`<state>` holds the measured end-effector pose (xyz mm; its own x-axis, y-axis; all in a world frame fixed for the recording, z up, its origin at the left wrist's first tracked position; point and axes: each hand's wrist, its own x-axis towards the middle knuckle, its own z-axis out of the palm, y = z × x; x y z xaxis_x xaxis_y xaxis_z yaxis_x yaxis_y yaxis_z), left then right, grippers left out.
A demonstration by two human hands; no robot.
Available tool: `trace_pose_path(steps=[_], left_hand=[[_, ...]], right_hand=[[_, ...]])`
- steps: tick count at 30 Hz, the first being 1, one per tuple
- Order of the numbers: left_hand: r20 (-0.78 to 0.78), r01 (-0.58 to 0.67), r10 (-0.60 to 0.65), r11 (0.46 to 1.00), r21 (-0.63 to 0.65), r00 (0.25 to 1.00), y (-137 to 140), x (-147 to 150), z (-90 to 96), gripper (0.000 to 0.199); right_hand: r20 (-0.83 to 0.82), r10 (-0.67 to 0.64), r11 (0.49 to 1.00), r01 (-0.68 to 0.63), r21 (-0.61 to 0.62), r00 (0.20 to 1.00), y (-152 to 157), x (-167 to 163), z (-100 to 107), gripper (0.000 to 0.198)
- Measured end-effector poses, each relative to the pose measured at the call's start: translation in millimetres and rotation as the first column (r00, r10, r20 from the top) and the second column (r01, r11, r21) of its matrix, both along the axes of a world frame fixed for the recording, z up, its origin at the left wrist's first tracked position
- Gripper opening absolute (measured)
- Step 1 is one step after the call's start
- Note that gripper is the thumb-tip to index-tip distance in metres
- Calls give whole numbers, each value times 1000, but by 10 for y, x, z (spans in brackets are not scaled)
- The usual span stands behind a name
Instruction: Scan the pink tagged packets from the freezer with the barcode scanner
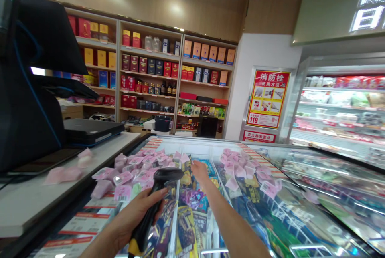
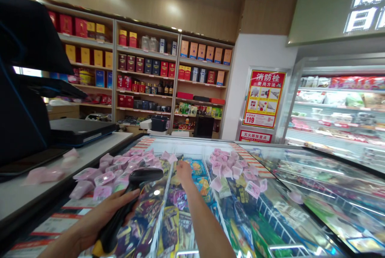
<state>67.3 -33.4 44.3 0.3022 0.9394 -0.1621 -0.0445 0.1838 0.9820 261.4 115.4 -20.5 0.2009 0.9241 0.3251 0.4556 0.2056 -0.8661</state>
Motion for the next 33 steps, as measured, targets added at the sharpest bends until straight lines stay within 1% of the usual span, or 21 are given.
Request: trace_pose_path(steps=[3,4,5,7,9,11,12,13,14,15,16,17,19,21,23,25,29,33], left_hand=[[31,8,-8,1000,-11,999,-45,147,29,32],[41,8,-7,1000,-18,999,-58,197,35,31],[46,9,-8,1000,-25,999,-67,243,37,31],[41,12,-11,999,-30,999,-75,322,30,30],[26,19,-19,1000,-17,999,-72,382,16,31],[21,46,-46,999,2,999,-67,429,4,31],[21,57,-58,998,10,998,-67,448,1,31],[24,66,-66,998,15,998,-70,464,-1,31],[25,70,-71,997,17,997,-74,476,-1,31],[22,71,-71,997,16,997,-81,484,-1,31],[19,72,-72,997,13,997,-87,486,1,30],[15,75,-75,997,8,997,-94,483,4,30],[13,73,-73,997,2,997,-105,466,12,30],[23,73,-73,997,7,997,-107,441,22,30],[37,92,-92,996,10,995,-100,416,32,29],[45,111,-111,994,3,993,-89,396,40,29],[41,121,-120,993,-8,992,-67,373,42,30],[58,145,-144,989,-9,988,-47,350,10,29]], right_hand=[[84,-95,995,96,0,992,-209,348,75,35],[142,-128,992,127,16,982,-297,468,101,37],[235,-172,985,165,49,957,-389,588,124,38],[416,-270,963,236,132,868,-575,822,151,39],[546,-338,941,296,165,767,-742,1033,148,42],[643,-339,931,344,124,687,-868,1196,115,47],[677,-320,929,359,87,663,-910,1251,92,48],[695,-295,930,364,51,656,-938,1285,69,47],[693,-273,933,359,22,668,-951,1298,47,44],[665,-264,938,347,8,699,-949,1290,27,40],[611,-262,947,322,12,747,-935,1263,11,37],[534,-255,959,281,34,806,-911,1220,-3,37],[353,-200,979,172,108,914,-843,1101,-26,43],[215,-108,980,68,185,971,-768,964,-47,52],[146,-38,973,3,232,989,-698,835,-68,55],[113,-8,966,-22,259,994,-641,728,-85,57],[119,-29,954,-9,300,992,-557,598,-105,59],[146,-40,951,-7,308,988,-467,551,-147,58]])
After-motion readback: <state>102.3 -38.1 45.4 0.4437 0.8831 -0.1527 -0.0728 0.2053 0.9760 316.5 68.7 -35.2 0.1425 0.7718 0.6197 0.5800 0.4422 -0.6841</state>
